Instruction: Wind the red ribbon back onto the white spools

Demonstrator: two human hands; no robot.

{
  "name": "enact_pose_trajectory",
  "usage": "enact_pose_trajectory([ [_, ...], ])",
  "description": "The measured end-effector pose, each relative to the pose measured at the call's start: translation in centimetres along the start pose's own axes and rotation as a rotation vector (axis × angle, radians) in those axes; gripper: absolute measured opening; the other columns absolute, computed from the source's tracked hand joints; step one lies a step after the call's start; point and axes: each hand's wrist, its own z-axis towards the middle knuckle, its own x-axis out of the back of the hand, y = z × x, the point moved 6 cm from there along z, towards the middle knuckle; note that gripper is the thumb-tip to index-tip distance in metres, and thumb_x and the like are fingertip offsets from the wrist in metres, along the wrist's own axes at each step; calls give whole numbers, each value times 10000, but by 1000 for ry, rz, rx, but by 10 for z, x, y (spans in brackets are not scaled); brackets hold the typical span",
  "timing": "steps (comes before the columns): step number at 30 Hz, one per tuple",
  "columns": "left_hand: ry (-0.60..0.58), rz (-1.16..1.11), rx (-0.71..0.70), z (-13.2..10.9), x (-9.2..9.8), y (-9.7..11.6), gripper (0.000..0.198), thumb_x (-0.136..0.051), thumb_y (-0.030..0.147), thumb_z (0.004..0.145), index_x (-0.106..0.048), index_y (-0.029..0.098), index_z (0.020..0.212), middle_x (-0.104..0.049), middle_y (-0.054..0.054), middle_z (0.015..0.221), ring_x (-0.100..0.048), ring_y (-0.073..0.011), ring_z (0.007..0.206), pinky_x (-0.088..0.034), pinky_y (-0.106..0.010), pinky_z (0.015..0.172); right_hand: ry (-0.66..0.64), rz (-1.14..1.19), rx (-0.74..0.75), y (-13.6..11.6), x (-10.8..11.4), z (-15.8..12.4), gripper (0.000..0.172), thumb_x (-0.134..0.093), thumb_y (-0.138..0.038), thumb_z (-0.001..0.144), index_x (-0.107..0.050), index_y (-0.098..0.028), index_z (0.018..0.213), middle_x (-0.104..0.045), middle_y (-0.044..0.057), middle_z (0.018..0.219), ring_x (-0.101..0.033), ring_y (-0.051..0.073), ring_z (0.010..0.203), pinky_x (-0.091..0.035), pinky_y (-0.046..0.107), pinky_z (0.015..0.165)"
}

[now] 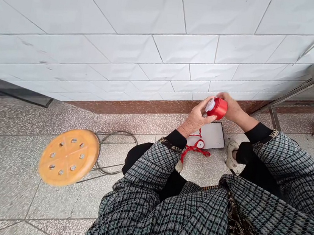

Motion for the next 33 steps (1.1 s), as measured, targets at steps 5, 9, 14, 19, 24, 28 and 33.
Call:
enact_pose_trajectory([
  [5, 54, -186, 160, -1, -8, -18, 723, -956, 414, 678, -668, 198, 1305, -729, -134, 1353, -712, -264, 1192, -598, -348, 959, 137, -786, 394, -27, 7, -8, 252, -596, -163, 933, -695, -170, 1165, -712, 159, 1206, -651, 305, 1064, -489, 379, 894],
  [9, 109, -355, 273, -6, -13, -28, 655, -980, 441, 652, -633, 202, 1154, -765, -80, 1131, -746, -189, 979, -600, -329, 883, 150, -962, 358, -26, 9, -7, 266, -550, -149, 976, -687, -136, 1204, -709, 191, 1215, -657, 317, 1048, -472, 363, 848],
  [14, 137, -265, 265, -11, -9, -26, 438, -927, 421, 729, -590, 190, 888, -594, 66, 695, -517, -53, 558, -433, -209, 583, 169, -1017, 335, -25, 16, -1, 291, -588, -141, 960, -658, -137, 1243, -701, 194, 1218, -655, 326, 1059, -470, 361, 850],
  [19, 79, -248, 234, -11, -10, -24, 381, -877, 472, 763, -670, 189, 912, -587, 54, 699, -501, -64, 602, -417, -213, 598, 156, -1098, 312, -24, 19, 2, 271, -580, -159, 970, -647, -112, 1228, -683, 221, 1223, -653, 332, 1061, -465, 374, 846],
  [24, 69, -154, 182, -9, -10, -27, 397, -891, 486, 726, -686, 187, 886, -649, 21, 807, -561, -107, 722, -492, -267, 713, 159, -1237, 350, -24, 16, 1, 278, -563, -166, 958, -646, -107, 1217, -690, 207, 1162, -645, 306, 994, -430, 350, 780],
  [28, 122, -65, 97, -7, -6, -23, 347, -878, 453, 759, -668, 178, 773, -608, 25, 747, -505, -113, 719, -423, -274, 719, 160, -1311, 343, -24, 14, 0, 285, -538, -154, 970, -645, -100, 1229, -693, 197, 1150, -645, 296, 962, -393, 343, 755],
  [33, 118, -261, 206, -8, -8, -24, 326, -866, 419, 805, -652, 177, 760, -548, 31, 662, -455, -105, 647, -370, -275, 671, 144, -1348, 319, -22, 17, 3, 291, -486, -104, 979, -651, -101, 1219, -704, 196, 1148, -643, 285, 911, -359, 346, 757],
])
